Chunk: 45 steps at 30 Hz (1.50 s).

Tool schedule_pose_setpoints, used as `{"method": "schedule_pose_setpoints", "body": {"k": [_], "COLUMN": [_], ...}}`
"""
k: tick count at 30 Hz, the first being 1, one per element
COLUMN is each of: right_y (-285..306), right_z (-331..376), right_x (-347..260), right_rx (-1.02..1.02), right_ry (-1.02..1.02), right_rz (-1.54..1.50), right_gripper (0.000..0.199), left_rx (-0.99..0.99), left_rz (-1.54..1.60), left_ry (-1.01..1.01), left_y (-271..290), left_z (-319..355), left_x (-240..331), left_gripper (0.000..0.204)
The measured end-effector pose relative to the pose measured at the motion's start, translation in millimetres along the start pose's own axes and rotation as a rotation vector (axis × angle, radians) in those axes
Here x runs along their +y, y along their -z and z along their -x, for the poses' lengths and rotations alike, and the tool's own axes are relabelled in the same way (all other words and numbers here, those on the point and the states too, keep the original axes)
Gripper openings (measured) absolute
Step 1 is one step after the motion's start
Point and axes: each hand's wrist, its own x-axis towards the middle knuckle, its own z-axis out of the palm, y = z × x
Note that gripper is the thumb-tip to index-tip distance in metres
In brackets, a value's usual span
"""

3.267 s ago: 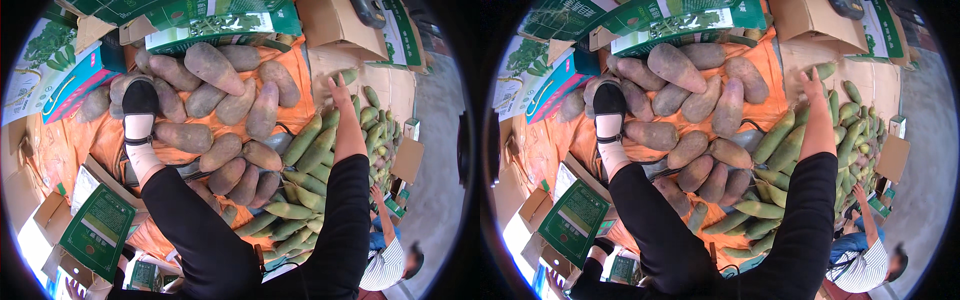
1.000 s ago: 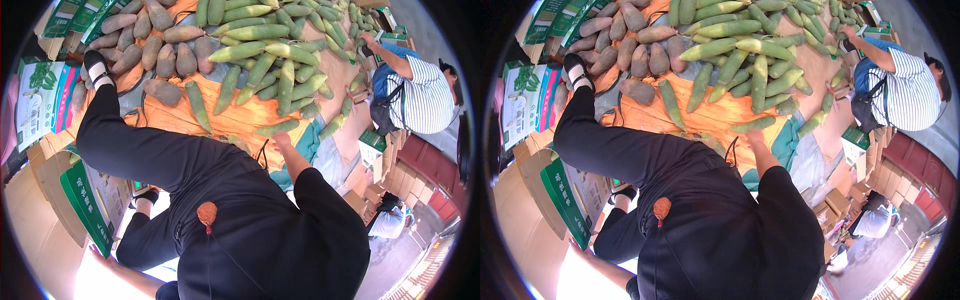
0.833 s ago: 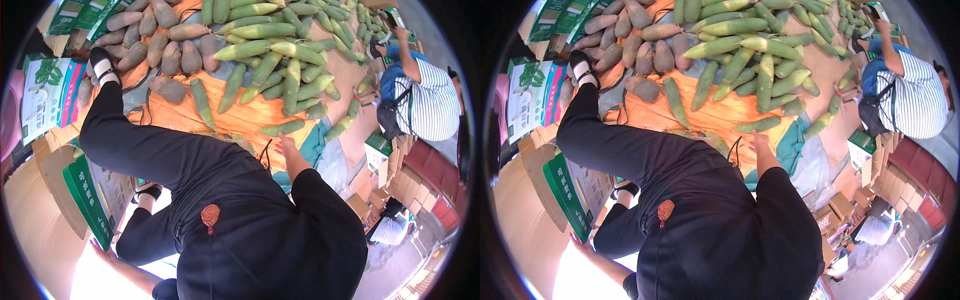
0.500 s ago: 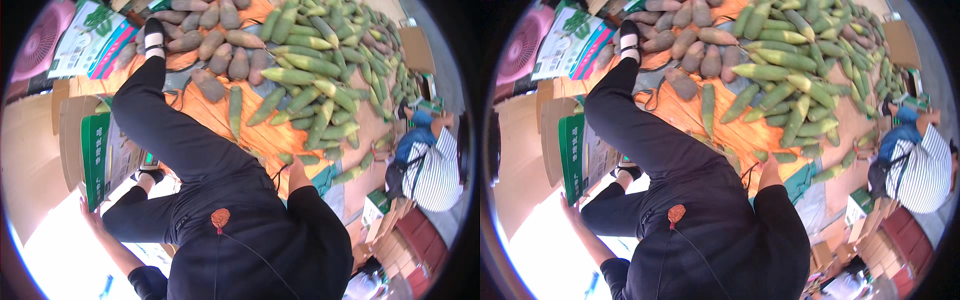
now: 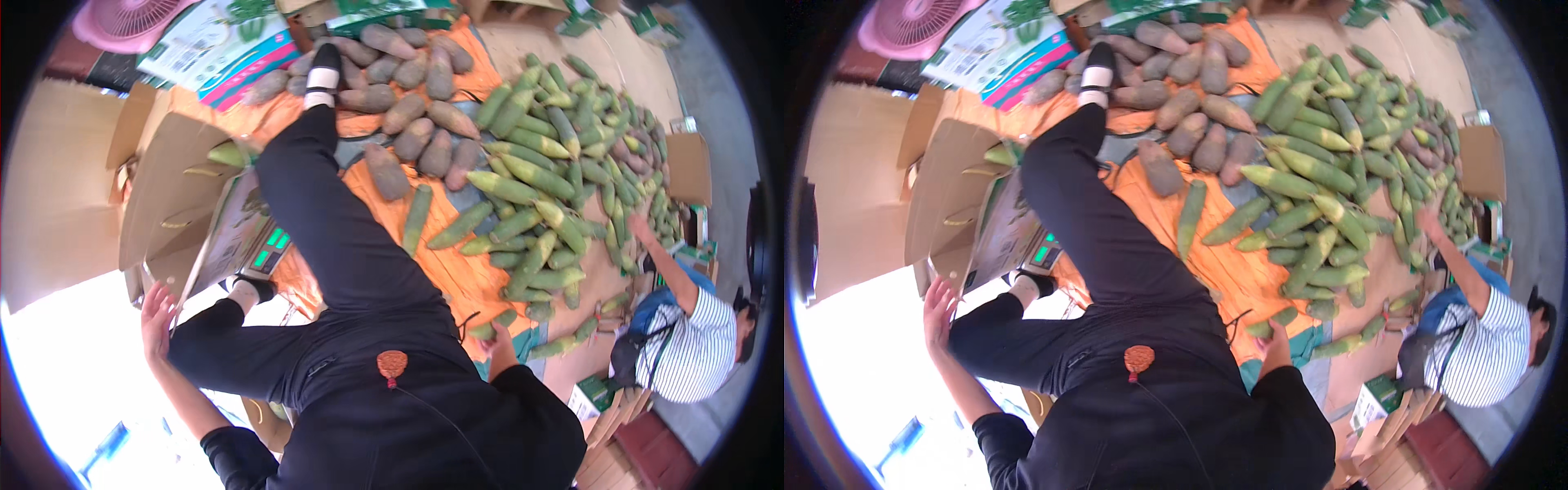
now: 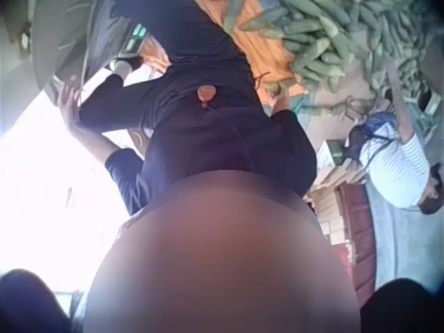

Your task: Sort and weigh green produce and root vegetables into cardboard boxes.

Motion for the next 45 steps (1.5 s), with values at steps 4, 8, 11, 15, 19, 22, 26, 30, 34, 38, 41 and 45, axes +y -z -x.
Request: {"method": "schedule_pose_setpoints", "body": {"k": [4,8,11,15,19,22,26,30,34,38,41,45], "right_y": [41,47,54,44,-2,-72,-235,-360,-454,-527,-565,-591], "right_z": [16,48,59,87,102,118,245,378,476,513,497,466], "right_x": [-26,-60,-95,-126,-163,-202,-208,-180,-114,-19,55,138], "right_rx": [-0.142,-0.157,-0.133,-0.175,-0.254,-0.54,-0.682,-0.946,-1.249,-1.489,-1.488,-1.302], "right_ry": [-0.179,-0.197,-0.162,-0.129,0.011,0.325,0.865,1.257,1.402,1.611,1.869,1.8], "right_rz": [0.13,0.259,0.386,0.57,0.667,0.802,0.988,1.2,1.399,1.748,2.023,2.411], "right_gripper": [0.02,0.012,0.013,0.02,0.024,0.029,0.048,0.063,0.066,0.06,0.056,0.059], "left_rx": [-0.035,0.005,0.116,0.288,0.314,0.224,0.259,0.231,0.237,0.231,0.224,0.236], "left_rz": [-0.032,-0.161,-0.505,-0.657,-0.434,-0.488,-0.5,-0.487,-0.492,-0.47,-0.459,-0.502], "left_ry": [-0.016,-0.044,-0.117,-0.225,-0.108,0.002,0.006,-0.021,-0.009,-0.018,-0.053,-0.072], "left_y": [5,11,12,10,12,-1,-2,-5,-6,-5,-8,-10], "left_z": [-27,-40,-39,-42,-48,-45,-37,-41,-39,-36,-38,-47], "left_x": [-17,-23,-28,-43,-56,-41,-41,-39,-42,-45,-45,-46], "left_gripper": [0.06,0.064,0.069,0.072,0.074,0.075,0.078,0.086,0.091,0.093,0.093,0.091]}}
